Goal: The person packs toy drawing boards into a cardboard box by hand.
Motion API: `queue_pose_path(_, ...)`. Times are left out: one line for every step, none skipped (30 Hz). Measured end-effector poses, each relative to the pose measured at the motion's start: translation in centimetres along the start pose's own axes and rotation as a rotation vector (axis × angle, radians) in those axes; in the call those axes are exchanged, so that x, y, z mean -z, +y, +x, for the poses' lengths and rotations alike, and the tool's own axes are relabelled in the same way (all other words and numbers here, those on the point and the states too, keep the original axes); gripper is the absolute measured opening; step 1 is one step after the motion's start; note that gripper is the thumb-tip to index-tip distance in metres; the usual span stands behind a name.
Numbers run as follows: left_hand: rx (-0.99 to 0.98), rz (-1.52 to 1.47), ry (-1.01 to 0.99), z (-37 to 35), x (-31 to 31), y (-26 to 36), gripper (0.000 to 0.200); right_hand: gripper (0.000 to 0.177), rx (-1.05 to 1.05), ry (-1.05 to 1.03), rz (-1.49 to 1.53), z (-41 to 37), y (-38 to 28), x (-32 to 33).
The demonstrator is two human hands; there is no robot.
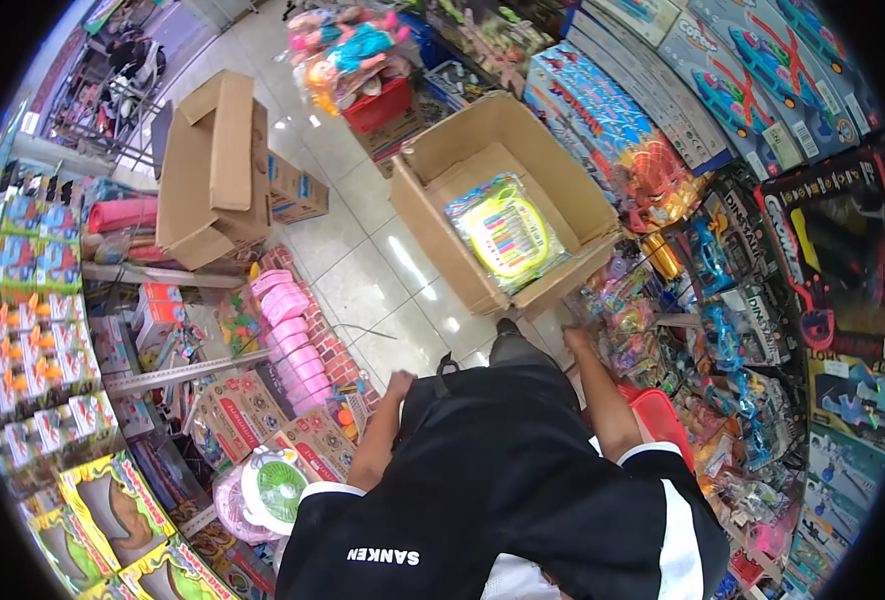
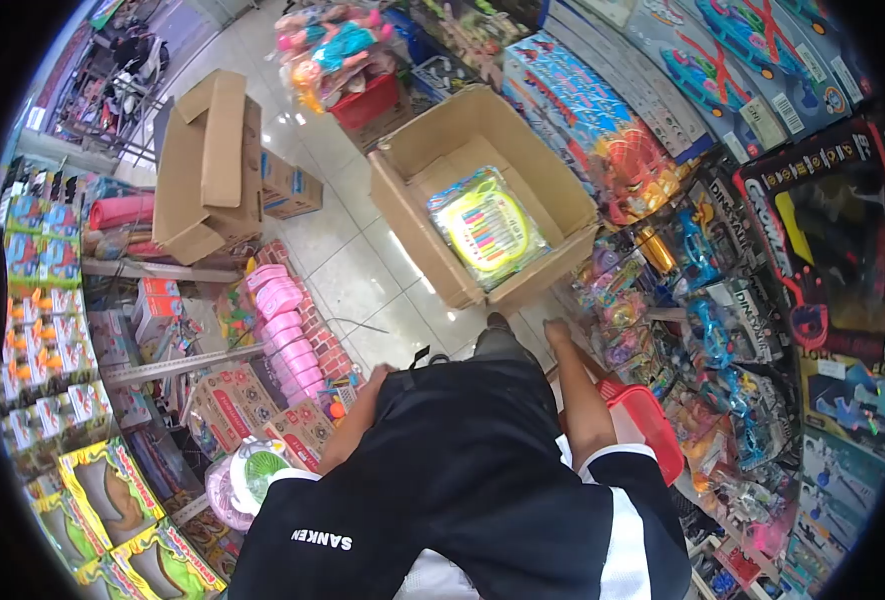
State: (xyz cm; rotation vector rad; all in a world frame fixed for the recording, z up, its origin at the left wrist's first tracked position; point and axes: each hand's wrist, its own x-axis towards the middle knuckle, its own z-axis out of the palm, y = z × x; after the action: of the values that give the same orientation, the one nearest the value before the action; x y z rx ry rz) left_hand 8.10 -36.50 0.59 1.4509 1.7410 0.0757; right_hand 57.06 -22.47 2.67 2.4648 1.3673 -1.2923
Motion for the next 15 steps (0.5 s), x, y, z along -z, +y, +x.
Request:
queue_pose_path(-0.151, 0.401, -0.205, 1.9, -5.2, -6.1, 0.052, 0.029, -0.182, -0.171, 0.363, 0.3, 1.6, -2.8)
queue_pose_path(-0.148, 0.4, -0.195, 1.0, -4.6, -8.0, 0.052, 0.029, -0.171, -0.172, 0.362, -1.3, 1.4, -4.1)
queue_pose_path(-0.132, 0.381, -0.199, 0.0, -4.4, -9.7, 0.052, 0.028, -0.155, -0.187, 0.32, -2.9, 1.7, -5.2)
queue_pose_path(-0.117, 0.36, -0.213, -1.4, -4.7, -11.3, 0.053, 0.027, -0.148, -0.203, 0.277, -4.7, 2.4, -6.3)
queue_pose_path(-0.106, 0.341, -0.236, -3.0, -5.2, -12.7, 0.053, 0.027, -0.162, -0.202, 0.276, -6.3, 3.0, -7.7)
queue_pose_path(-0.099, 0.324, -0.265, -4.7, -5.5, -13.6, 0.053, 0.026, -0.152, -0.191, 0.275, -6.6, 4.7, -10.3)
queue_pose_path(-0.096, 0.311, -0.297, -6.2, -5.9, -14.5, 0.054, 0.025, -0.145, -0.176, 0.279, -6.5, 7.0, -13.3)
queue_pose_path(-0.097, 0.301, -0.333, -7.8, -6.3, -15.4, 0.054, 0.027, -0.118, -0.142, 0.293, -5.5, 10.9, -17.7)
queue_pose_path(-0.095, 0.29, -0.375, -9.7, -7.6, -17.2, 0.055, 0.027, -0.152, -0.135, 0.301, -8.8, 10.7, -17.6)
queue_pose_path(-0.109, 0.295, -0.411, -11.1, -9.4, -19.0, 0.055, 0.029, -0.145, -0.15, 0.21, -13.0, 8.5, -16.4)
queue_pose_path(-0.085, 0.21, -0.414, -11.9, -8.7, -20.7, 0.05, 0.031, -0.136, -0.162, 0.123, -16.1, 7.7, -15.8)
queue_pose_path(-0.064, 0.129, -0.41, -13.0, -7.0, -21.7, 0.045, 0.031, -0.164, -0.146, 0.139, -17.3, 9.8, -17.2)
queue_pose_path(-0.047, 0.049, -0.402, -12.6, -6.4, -20.4, 0.04, 0.033, -0.11, -0.088, 0.167, -17.1, 13.2, -20.1)
queue_pose_path(-0.508, -0.064, -0.37, -12.3, -4.5, -18.0, 0.038, 0.036, -0.056, -0.029, 0.193, -17.2, 15.6, -21.9)
queue_pose_path(-0.531, -0.057, -0.391, -13.2, -6.7, -19.0, 0.038, 0.036, -0.076, -0.009, 0.206, -18.8, 15.7, -21.1)
